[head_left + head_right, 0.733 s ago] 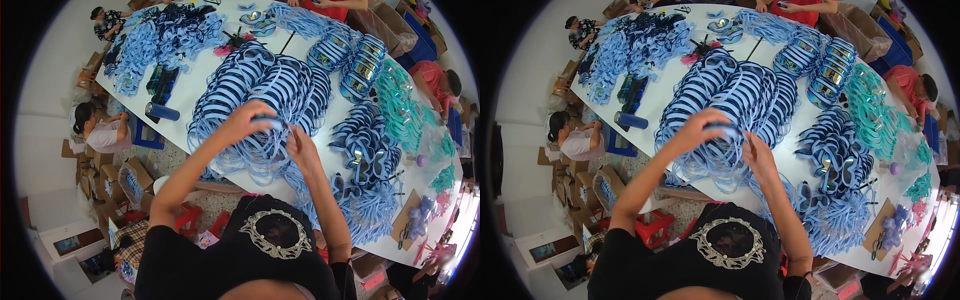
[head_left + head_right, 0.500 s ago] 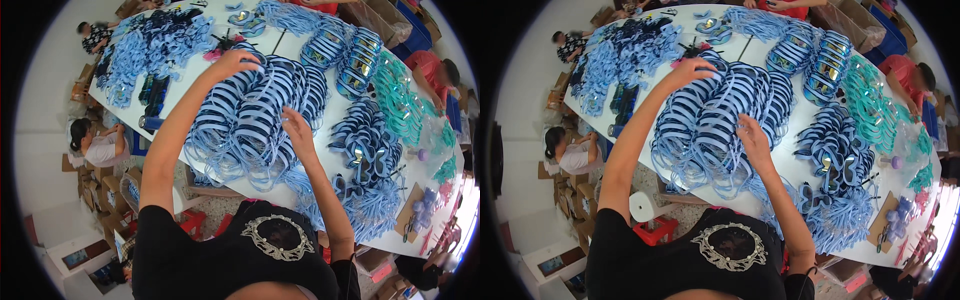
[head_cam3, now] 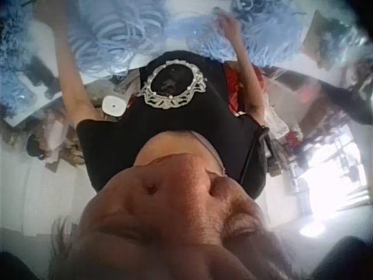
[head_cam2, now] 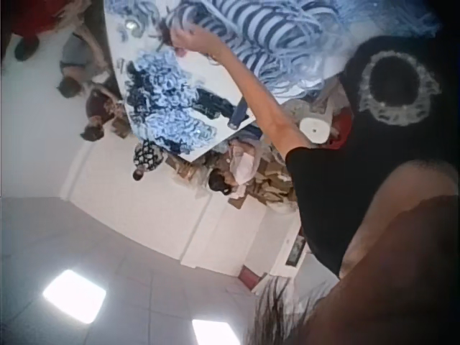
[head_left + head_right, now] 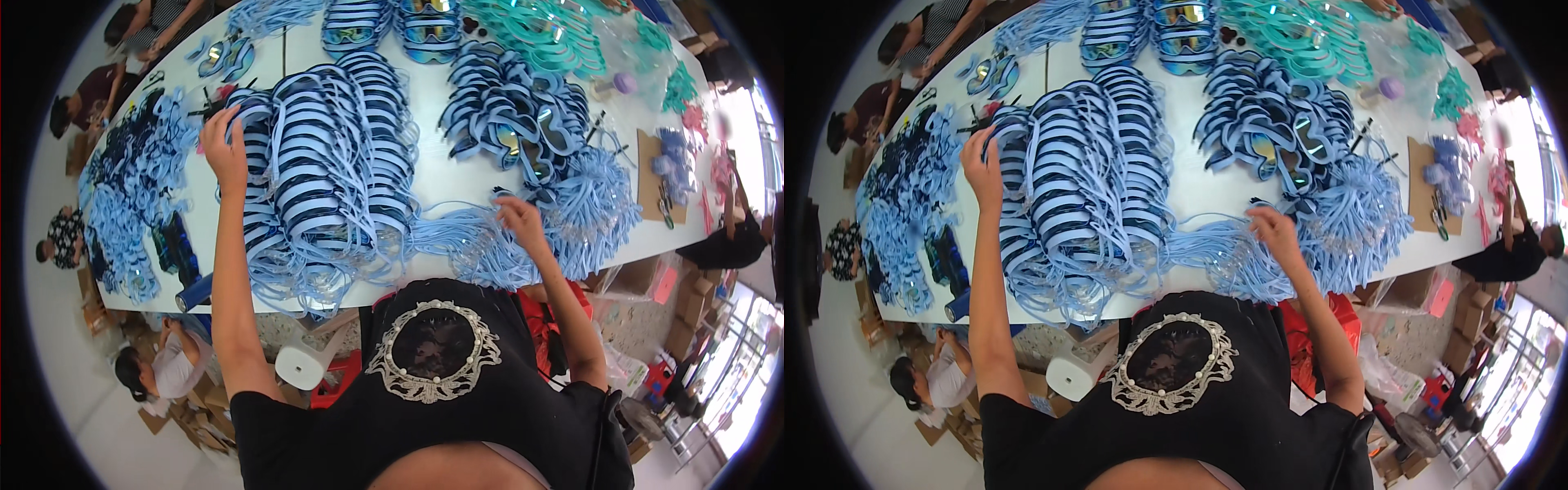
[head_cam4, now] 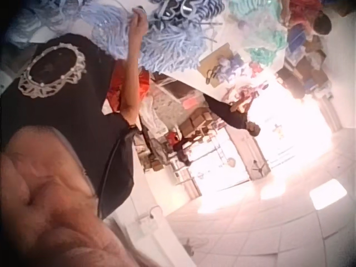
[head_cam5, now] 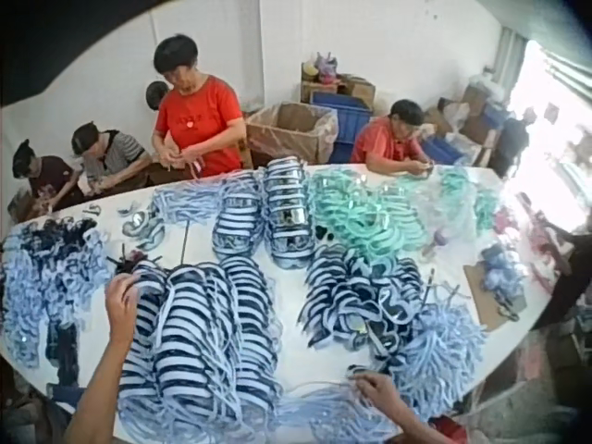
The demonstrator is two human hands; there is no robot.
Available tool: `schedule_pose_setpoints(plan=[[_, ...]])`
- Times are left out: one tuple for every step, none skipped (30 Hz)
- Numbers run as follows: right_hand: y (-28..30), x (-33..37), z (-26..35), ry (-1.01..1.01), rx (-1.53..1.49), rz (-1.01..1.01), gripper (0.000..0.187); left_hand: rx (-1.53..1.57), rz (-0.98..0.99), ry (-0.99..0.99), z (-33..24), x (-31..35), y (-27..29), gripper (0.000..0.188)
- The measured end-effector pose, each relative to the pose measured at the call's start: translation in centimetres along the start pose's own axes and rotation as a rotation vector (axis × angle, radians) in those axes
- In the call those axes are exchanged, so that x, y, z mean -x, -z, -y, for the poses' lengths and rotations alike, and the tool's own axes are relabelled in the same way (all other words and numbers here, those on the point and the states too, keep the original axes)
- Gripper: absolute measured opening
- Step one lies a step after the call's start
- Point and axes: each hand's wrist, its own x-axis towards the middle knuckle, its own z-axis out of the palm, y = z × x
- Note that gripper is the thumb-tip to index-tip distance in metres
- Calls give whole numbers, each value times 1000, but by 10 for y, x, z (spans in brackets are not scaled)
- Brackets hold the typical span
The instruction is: Assembling and organizing blue fabric headbands at a factory table.
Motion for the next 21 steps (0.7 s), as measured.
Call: schedule_pose_setpoints(plan=[[15, -5, -4, 15, -18, -95, 22, -3, -14, 19, -17, 3, 7, 18], [28, -9, -7, 24, -35, -201, 22, 74, 19, 34, -35, 6, 4, 18], [37, -17, -4, 39, 2, -276, 22, 141, 51, 54, -53, 12, 3, 18], [47, -27, 1, 55, 42, -348, 22, 206, 82, 76, -73, 19, 3, 18], [51, -38, 11, 121, 90, -406, 22, 267, 142, 99, -94, 27, 2, 17], [52, -51, 21, 188, 140, -464, 22, 328, 203, 122, -115, 37, 0, 17], [54, -68, 25, 288, 184, -501, 22, 381, 262, 136, -136, 47, -2, 16], [55, -85, 29, 389, 226, -531, 23, 428, 323, 153, -155, 58, -5, 16], [56, -101, 41, 467, 372, -532, 23, 501, 353, 182, -167, 74, -10, 16], [58, -116, 51, 545, 520, -533, 23, 575, 383, 210, -179, 88, -17, 16], [59, -130, 50, 528, 609, -539, 22, 625, 409, 283, -197, 97, -19, 16], [60, -143, 47, 509, 700, -545, 20, 677, 435, 356, -215, 107, -21, 16], [65, -148, 44, 481, 803, -563, 19, 732, 463, 375, -227, 117, -27, 17], [65, -155, 39, 467, 807, -514, 16, 762, 481, 408, -235, 130, -27, 17], [66, -159, 34, 452, 813, -469, 13, 790, 501, 444, -243, 144, -29, 17], [66, -161, 27, 435, 821, -424, 11, 821, 524, 479, -249, 158, -31, 18], [60, -159, 22, 432, 829, -405, 9, 847, 541, 520, -253, 171, -33, 18], [53, -150, 20, 431, 841, -386, 7, 893, 526, 575, -258, 185, -35, 19], [48, -140, 17, 428, 853, -367, 6, 940, 512, 629, -263, 198, -37, 19], [45, -127, 16, 460, 852, -342, 6, 990, 497, 687, -269, 207, -37, 19], [42, -111, 13, 491, 848, -317, 5, 1010, 498, 716, -276, 210, -36, 19]])
